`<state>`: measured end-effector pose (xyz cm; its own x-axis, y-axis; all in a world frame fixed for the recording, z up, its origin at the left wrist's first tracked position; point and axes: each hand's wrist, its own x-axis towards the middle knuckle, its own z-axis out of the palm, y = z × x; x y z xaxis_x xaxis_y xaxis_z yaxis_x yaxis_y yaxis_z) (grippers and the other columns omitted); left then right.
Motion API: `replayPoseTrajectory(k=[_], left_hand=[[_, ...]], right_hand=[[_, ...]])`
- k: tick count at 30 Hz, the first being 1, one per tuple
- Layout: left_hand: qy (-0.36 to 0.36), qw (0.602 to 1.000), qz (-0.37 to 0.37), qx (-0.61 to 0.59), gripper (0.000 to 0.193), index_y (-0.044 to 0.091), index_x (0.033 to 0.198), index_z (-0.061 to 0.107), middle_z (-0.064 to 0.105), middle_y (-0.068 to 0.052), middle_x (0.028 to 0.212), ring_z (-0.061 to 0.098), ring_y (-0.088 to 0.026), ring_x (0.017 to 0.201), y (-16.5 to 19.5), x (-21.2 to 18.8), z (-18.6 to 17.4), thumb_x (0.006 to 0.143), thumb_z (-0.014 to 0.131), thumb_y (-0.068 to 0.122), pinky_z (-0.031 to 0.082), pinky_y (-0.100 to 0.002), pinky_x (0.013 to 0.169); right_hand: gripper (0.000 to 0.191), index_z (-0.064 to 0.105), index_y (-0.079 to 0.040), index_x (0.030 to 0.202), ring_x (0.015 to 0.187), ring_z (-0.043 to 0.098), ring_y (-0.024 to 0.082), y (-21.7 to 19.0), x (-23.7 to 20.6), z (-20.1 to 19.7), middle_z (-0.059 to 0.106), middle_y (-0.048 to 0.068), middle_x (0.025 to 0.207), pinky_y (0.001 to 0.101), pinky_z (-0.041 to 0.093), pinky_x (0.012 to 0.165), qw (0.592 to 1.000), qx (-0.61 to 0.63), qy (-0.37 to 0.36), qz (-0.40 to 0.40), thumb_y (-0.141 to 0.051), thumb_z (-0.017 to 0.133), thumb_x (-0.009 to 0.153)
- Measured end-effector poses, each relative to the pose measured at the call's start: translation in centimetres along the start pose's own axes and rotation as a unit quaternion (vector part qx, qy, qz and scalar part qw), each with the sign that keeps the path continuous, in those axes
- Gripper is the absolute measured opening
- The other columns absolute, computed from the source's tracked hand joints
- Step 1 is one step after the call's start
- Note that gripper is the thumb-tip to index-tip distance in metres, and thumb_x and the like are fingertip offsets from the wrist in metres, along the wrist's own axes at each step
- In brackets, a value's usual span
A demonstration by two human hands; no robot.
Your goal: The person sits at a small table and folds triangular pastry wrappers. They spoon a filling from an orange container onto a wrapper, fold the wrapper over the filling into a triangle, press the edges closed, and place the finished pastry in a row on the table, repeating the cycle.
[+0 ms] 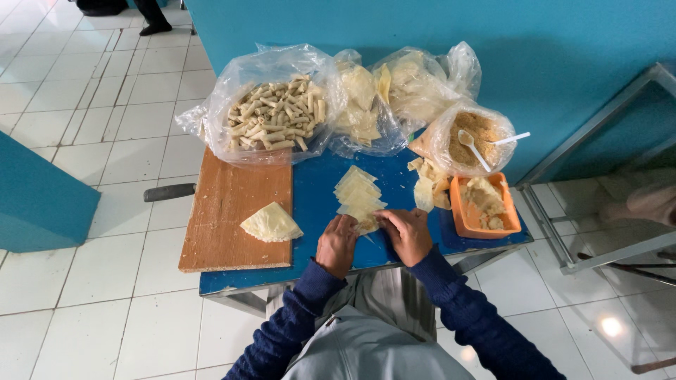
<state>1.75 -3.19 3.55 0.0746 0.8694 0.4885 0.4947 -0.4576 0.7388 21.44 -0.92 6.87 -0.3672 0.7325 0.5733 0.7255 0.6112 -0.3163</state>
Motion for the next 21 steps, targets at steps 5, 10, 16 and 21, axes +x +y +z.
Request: replayPoseTrajectory(k=[5,10,16,21], left_hand=[[-0.007,1.0,0.002,-0.007,0.02,0.0,0.106,0.06,0.064,-0.017,0.101,0.064,-0.037,0.092,-0.2,0.0,0.0,0.087,0.065,0.0,0.052,-0.044,0.079],[-0.005,1.0,0.015,0.013,0.012,0.001,0.104,0.063,0.061,-0.017,0.103,0.061,-0.038,0.098,-0.1,0.3,0.3,0.092,0.064,0.001,0.051,-0.045,0.084],[-0.042,0.999,0.027,0.018,0.032,-0.001,0.105,0.063,0.057,-0.016,0.106,0.057,-0.037,0.102,0.6,0.1,-0.4,0.078,0.076,0.005,0.049,-0.045,0.088],[-0.067,0.997,0.042,0.018,0.04,-0.001,0.11,0.065,0.057,-0.016,0.108,0.057,-0.037,0.104,0.5,0.2,-1.1,0.073,0.079,0.003,0.049,-0.044,0.089]], right_hand=[[0.037,0.064,-0.019,0.124,0.093,0.068,0.017,0.4,-0.3,0.0,0.075,-0.004,0.106,0.0384,0.036,0.084,0.997,0.043,-0.055,0.016,-0.011,0.069,0.088],[0.034,0.066,-0.016,0.118,0.101,0.066,0.019,1.8,-0.2,0.7,0.073,-0.001,0.111,0.0411,0.038,0.089,0.995,0.014,-0.09,-0.043,-0.019,0.074,0.086],[0.027,0.067,-0.014,0.114,0.102,0.066,0.02,3.1,-0.3,1.8,0.073,0.0,0.113,0.0433,0.038,0.092,0.992,-0.013,-0.099,-0.08,-0.02,0.073,0.089],[0.029,0.067,-0.012,0.118,0.101,0.067,0.02,4.0,0.0,1.7,0.072,0.001,0.11,0.0425,0.039,0.094,0.989,0.023,-0.125,-0.075,-0.02,0.073,0.09]])
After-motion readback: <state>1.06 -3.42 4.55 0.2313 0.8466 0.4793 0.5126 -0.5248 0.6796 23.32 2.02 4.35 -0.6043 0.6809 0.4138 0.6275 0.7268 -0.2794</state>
